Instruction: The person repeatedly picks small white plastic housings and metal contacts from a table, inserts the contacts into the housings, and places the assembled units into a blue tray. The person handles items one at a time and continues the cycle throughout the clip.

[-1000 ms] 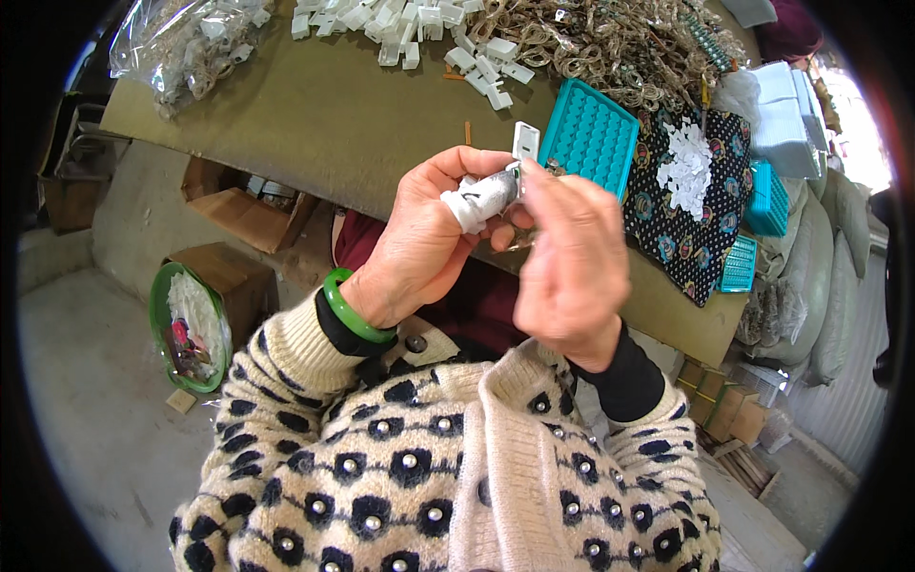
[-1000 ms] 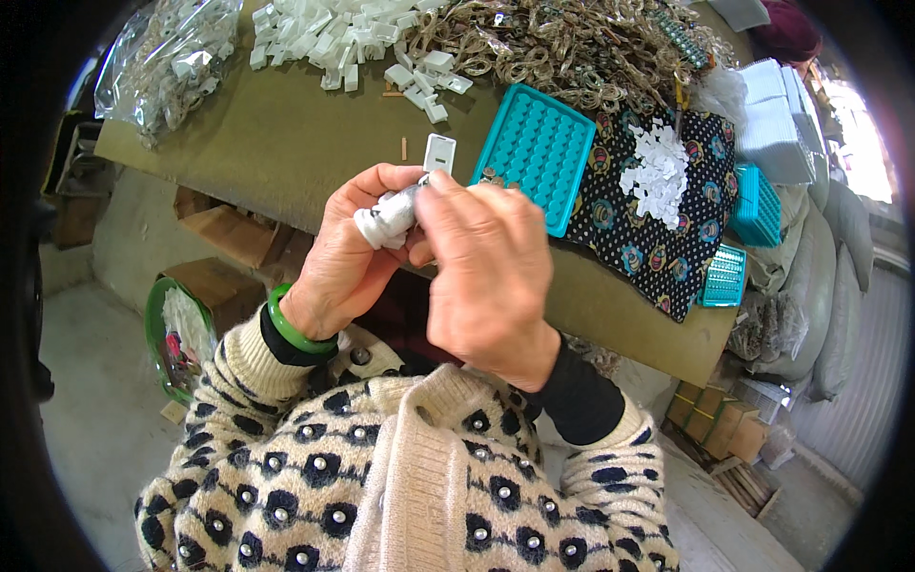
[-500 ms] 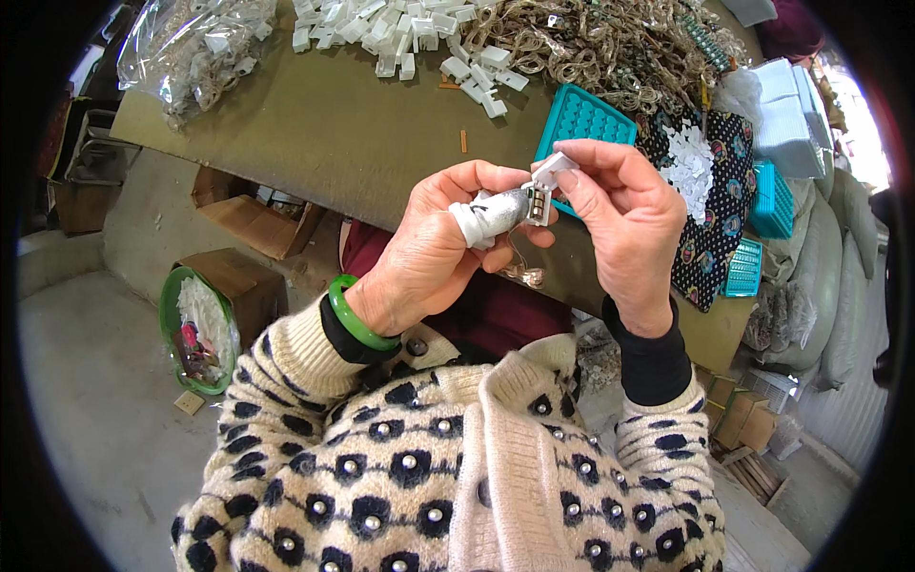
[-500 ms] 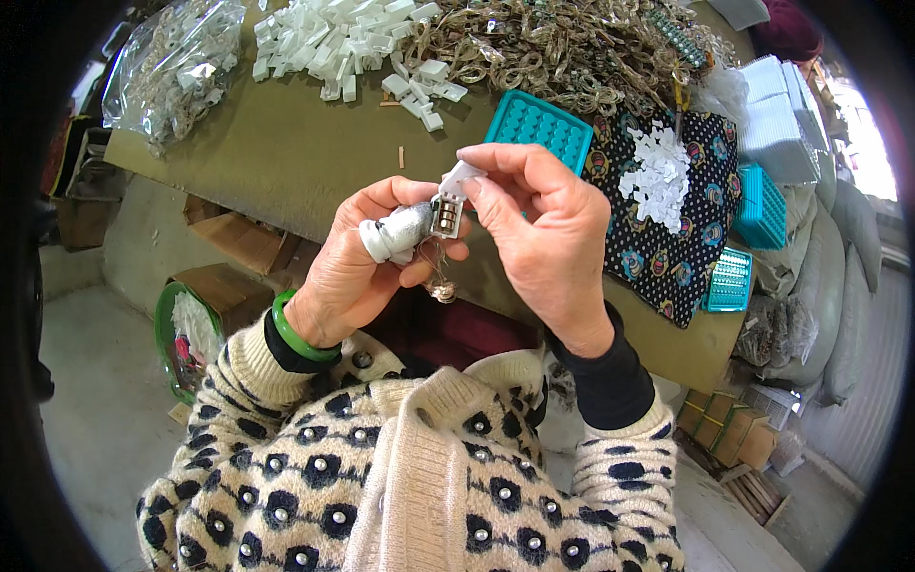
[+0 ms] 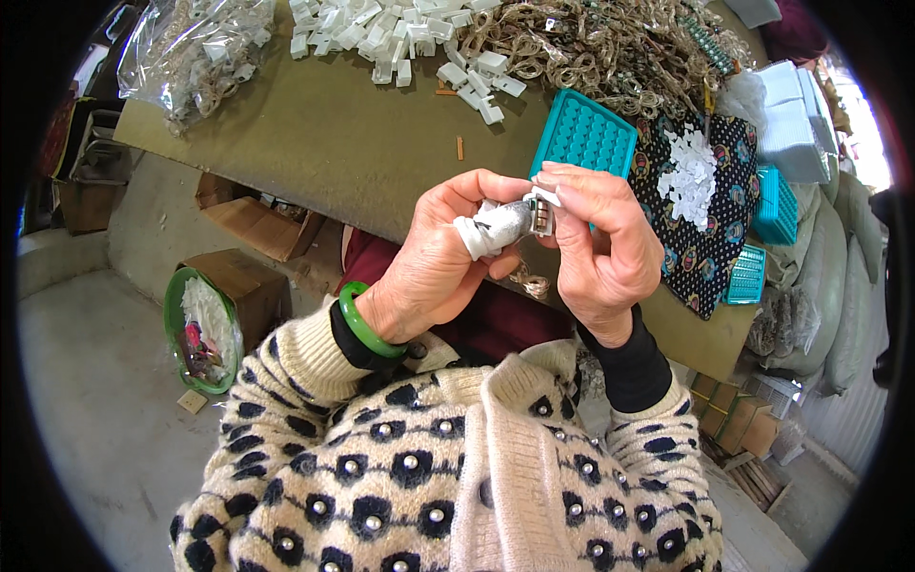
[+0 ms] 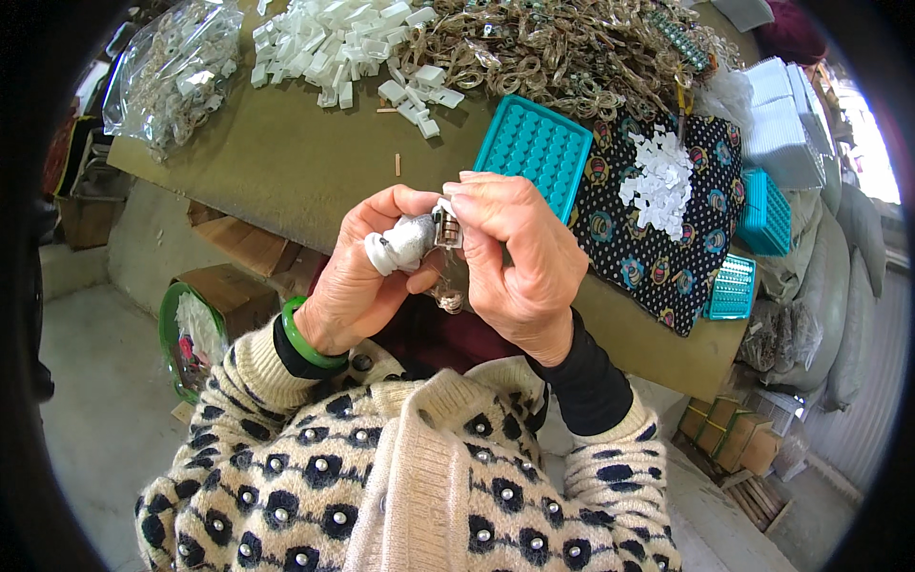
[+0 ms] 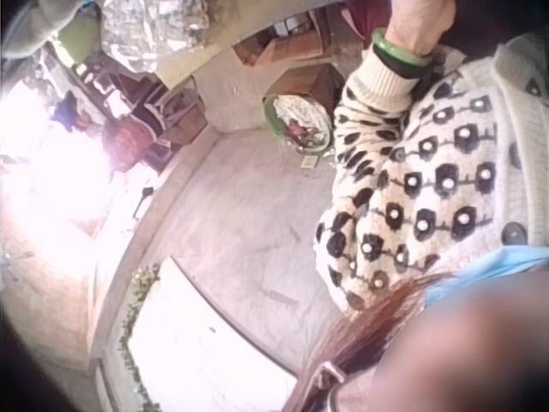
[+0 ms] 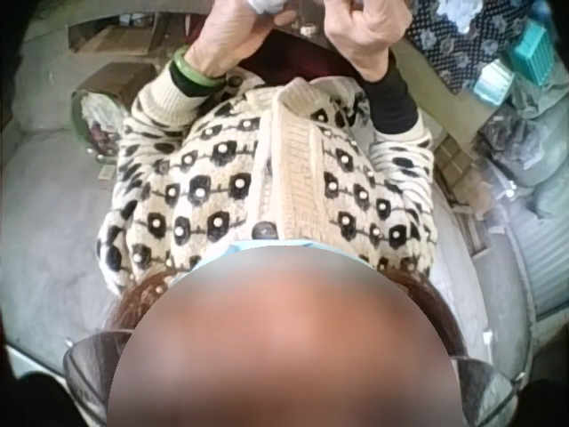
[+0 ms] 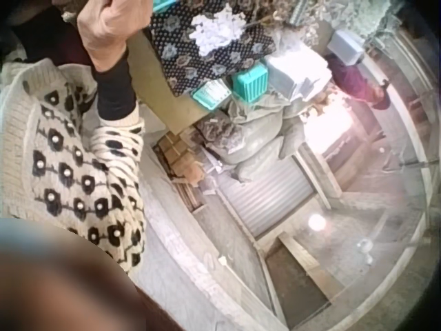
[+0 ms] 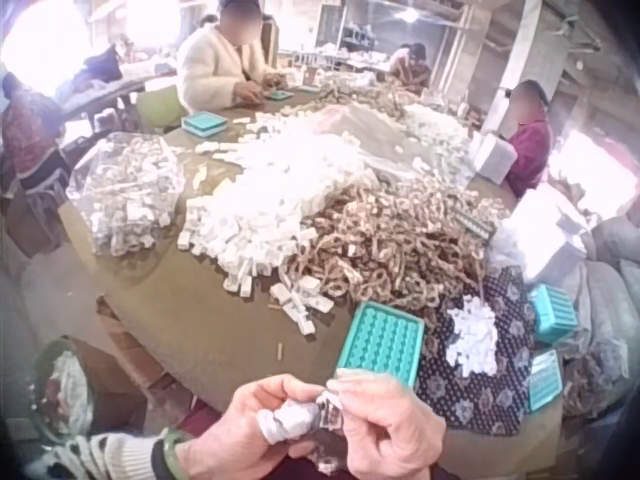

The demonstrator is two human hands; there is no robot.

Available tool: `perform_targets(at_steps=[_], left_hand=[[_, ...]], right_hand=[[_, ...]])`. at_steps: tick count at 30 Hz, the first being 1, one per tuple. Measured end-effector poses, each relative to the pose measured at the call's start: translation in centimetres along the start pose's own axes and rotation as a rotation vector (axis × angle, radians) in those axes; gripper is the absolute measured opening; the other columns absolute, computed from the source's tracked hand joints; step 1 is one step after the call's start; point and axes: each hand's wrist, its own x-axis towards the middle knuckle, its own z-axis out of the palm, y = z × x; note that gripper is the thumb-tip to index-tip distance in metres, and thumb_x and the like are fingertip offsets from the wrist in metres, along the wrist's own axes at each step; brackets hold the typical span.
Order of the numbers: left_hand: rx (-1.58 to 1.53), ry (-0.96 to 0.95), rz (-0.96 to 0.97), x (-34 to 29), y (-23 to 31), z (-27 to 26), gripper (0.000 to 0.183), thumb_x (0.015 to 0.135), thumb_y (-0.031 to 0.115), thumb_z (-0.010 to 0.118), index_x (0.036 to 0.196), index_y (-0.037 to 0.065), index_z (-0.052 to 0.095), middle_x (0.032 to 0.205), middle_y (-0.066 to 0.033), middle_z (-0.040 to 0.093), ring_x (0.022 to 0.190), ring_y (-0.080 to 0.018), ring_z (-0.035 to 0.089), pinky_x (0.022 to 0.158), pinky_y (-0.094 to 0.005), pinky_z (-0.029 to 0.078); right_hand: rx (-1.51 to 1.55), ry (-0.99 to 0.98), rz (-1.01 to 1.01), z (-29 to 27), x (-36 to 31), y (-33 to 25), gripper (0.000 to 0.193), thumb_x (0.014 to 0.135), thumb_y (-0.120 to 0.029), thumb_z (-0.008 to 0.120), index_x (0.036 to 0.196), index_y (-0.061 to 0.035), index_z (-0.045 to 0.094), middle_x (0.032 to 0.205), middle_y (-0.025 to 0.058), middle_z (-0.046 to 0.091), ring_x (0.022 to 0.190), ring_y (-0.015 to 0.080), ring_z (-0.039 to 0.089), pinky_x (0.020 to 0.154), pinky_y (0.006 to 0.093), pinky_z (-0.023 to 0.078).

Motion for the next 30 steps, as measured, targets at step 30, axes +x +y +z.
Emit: perform_targets(at_steps=[30], left_hand=[[-0.222, 0.063, -0.130, -0.7, -0.5, -0.8, 0.009, 0.092, 0.013, 0.067, 0.097, 0.009, 0.061, 0.090, -0.0019, 0.066, 0.073, -0.0104, 0.063, 0.054, -0.0219, 0.051]], right_hand=[[-0.194, -0.070, 0.024, 1.8, -1.8, -2.0, 0.027, 0.084, -0.001, 0.067, 0.110, 0.0037, 0.063, 0.099, 0.0159, 0.061, 0.086, 0.0325, 0.059, 0.077, 0.0403, 0.051]])
